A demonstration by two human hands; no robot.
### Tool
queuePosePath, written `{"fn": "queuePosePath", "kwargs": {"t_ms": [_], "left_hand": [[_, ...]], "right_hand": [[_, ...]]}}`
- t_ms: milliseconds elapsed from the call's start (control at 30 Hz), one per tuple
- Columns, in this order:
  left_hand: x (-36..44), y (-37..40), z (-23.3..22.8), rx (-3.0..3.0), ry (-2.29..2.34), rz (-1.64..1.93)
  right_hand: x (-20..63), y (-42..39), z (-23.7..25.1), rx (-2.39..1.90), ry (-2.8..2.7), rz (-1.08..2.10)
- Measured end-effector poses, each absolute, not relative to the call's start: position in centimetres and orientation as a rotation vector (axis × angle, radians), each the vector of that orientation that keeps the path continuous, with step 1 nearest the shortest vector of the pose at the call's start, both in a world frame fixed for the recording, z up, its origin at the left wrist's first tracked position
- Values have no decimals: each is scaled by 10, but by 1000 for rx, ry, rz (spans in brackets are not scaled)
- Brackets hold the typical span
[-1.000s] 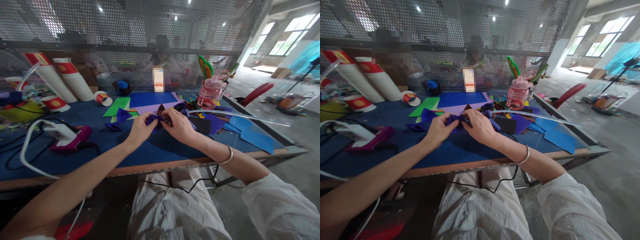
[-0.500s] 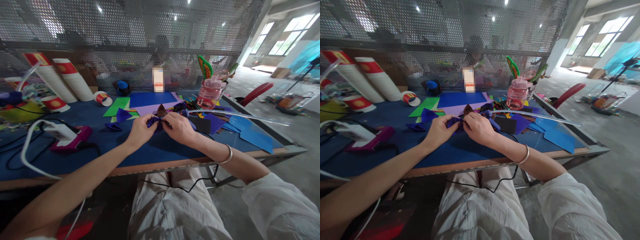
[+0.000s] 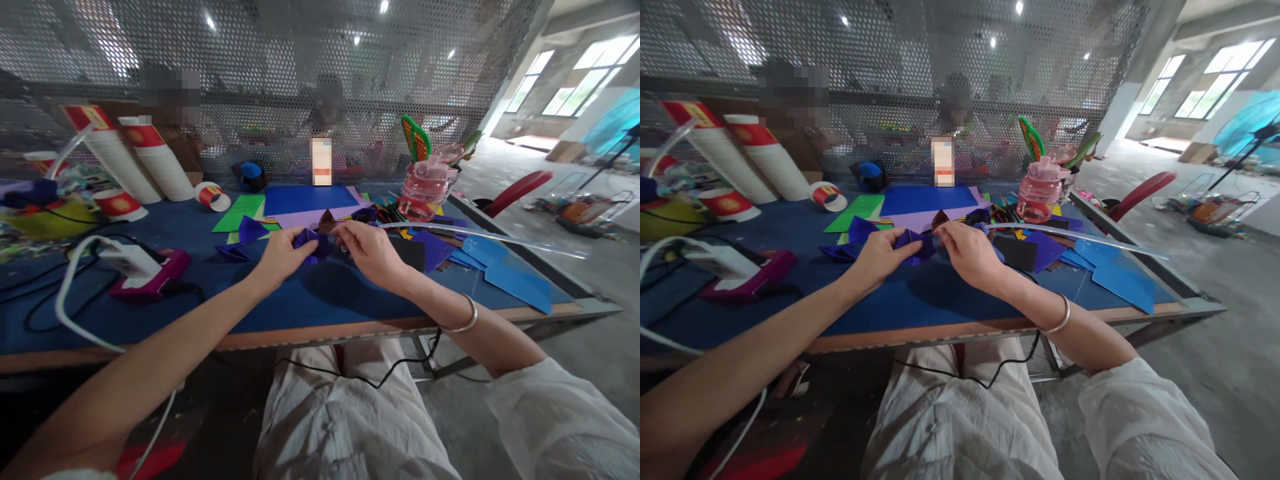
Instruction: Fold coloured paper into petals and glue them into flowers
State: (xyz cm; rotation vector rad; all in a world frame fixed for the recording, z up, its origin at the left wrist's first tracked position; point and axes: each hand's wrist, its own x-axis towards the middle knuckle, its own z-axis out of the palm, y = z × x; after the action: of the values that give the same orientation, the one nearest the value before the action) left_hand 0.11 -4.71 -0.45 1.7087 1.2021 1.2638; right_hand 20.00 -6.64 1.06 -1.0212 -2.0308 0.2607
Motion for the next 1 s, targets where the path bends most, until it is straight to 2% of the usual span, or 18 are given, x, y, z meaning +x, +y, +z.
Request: {"fn": "queuePosePath", "kwargs": {"t_ms": [200, 333, 533, 700, 800, 1000], "left_hand": [[-2, -38, -5, 1373, 1154, 1244], [-1, -38, -1, 1344, 1156, 1267], [-2, -36, -2, 1337, 1117, 1264], [-3, -33, -4, 1367, 1112, 1261], [-1, -35, -2, 1396, 1121, 1269], [1, -37, 3, 1412, 1228, 1187]], "right_hand": [[240, -82, 39, -1074, -2354, 350], [279, -86, 49, -1276, -2595, 421], [311, -77, 44, -1648, -2384, 205], [299, -67, 25, -1612, -2334, 77], [281, -56, 14, -1553, -2288, 132], [256, -36, 3, -1785, -2103, 270]]}}
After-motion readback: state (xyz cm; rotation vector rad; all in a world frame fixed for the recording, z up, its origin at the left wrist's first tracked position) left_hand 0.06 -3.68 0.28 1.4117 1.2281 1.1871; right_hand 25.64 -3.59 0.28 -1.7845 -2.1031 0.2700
